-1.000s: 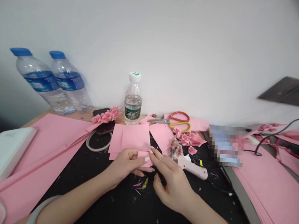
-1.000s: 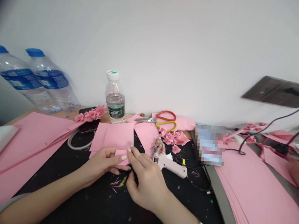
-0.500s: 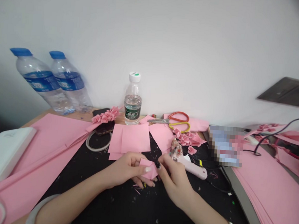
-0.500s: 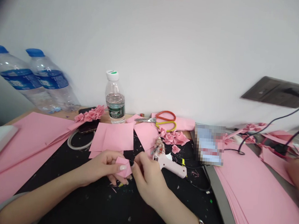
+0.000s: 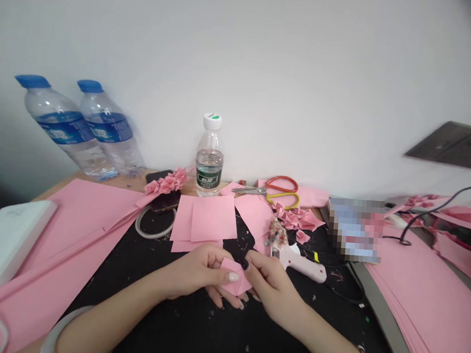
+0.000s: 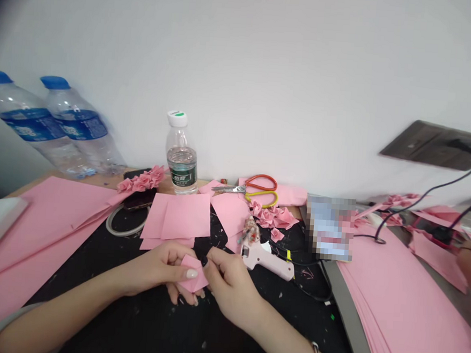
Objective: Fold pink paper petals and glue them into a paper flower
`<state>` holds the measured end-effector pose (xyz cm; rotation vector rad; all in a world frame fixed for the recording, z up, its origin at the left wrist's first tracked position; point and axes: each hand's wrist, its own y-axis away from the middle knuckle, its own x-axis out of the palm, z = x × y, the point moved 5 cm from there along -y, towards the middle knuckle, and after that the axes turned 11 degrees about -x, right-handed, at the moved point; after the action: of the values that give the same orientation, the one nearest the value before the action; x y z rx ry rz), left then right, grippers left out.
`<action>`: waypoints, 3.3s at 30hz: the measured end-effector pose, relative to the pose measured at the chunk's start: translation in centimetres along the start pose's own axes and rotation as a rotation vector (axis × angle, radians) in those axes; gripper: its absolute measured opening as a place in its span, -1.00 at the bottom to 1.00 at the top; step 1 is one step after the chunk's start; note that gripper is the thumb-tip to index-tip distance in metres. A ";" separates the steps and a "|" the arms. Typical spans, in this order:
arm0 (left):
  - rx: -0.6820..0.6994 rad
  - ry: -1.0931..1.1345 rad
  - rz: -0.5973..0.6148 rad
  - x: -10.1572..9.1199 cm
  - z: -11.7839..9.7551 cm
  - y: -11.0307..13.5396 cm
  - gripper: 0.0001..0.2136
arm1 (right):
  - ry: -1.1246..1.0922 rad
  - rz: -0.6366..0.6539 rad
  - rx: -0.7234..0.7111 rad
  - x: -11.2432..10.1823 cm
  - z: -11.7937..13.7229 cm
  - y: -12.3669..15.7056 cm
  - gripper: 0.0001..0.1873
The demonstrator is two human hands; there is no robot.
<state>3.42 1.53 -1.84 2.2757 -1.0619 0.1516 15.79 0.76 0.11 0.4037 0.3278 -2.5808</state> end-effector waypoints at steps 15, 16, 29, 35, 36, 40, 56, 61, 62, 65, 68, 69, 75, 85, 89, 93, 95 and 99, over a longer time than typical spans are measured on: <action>-0.009 -0.009 -0.027 0.1 0.1 -0.1 -0.82 | 0.208 -0.039 -0.137 -0.1 1.2 0.0 -0.72; -0.007 -0.013 -0.035 0.1 0.1 -0.2 -0.83 | 0.224 -0.037 -0.130 -0.1 1.2 0.0 -0.72; 0.013 -0.018 -0.012 0.1 0.1 -0.1 -0.83 | 0.235 0.023 -0.124 0.1 1.2 0.1 -0.72; 0.020 0.004 0.009 0.1 -0.1 0.1 -0.83 | 0.072 0.051 -0.030 0.1 0.7 0.2 -0.69; 0.017 0.000 0.016 0.1 -0.1 0.1 -0.83 | 0.072 0.047 -0.026 0.1 0.7 0.1 -0.69; -0.002 -0.020 0.054 0.2 0.1 0.1 -0.82 | 0.119 0.053 -0.057 0.1 0.9 -0.1 -0.70; 0.015 -0.031 -0.040 -0.3 -0.3 0.0 -0.81 | 0.118 0.009 -0.024 -0.2 0.5 0.0 -0.68; 0.093 -0.066 -0.199 -1.0 -0.4 -0.4 -0.78 | 0.208 -0.053 -0.056 -0.7 0.4 -0.2 -0.74; 0.105 -0.080 -0.217 -1.0 -0.4 -0.5 -0.79 | 0.213 -0.058 -0.058 -0.7 0.4 -0.2 -0.76; 0.181 -0.090 -0.334 -1.6 -0.6 -0.5 -0.78 | 0.228 -0.103 -0.039 -0.8 0.1 -0.1 -0.80; 0.264 -0.104 -0.479 -2.2 -0.7 -0.3 -0.68 | 0.262 -0.166 -0.032 -0.9 0.0 0.0 -0.81; 0.281 -0.125 -0.511 -2.3 -0.7 -0.2 -0.69 | 0.274 -0.178 -0.032 -0.8 0.0 0.0 -0.82; 0.323 -0.263 -0.626 -2.2 -1.4 0.5 -0.71 | 0.253 -0.186 0.012 -0.5 -0.3 0.1 -0.88; 0.419 -0.413 -0.713 -1.8 -1.6 1.0 -0.67 | 0.200 -0.166 0.030 0.0 -0.7 0.2 -0.91; 0.423 -0.423 -0.794 -2.0 -1.5 1.1 -0.67 | 0.175 -0.148 0.032 0.3 -0.9 0.3 -0.89; 0.378 -0.352 -0.785 -2.3 -1.4 0.8 -0.67 | 0.170 -0.141 0.017 0.5 -1.1 0.4 -0.86; 0.349 -0.311 -0.771 -2.5 -1.4 0.7 -0.67 | 0.159 -0.147 0.017 0.5 -1.2 0.4 -0.86; 0.344 -0.234 -0.720 -2.6 -1.2 0.4 -0.72 | 0.115 -0.170 0.024 0.5 -1.2 0.4 -0.88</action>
<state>1.60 3.70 -1.58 2.8935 -0.2689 -0.2522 15.90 0.56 -1.25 0.5570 0.3873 -2.7350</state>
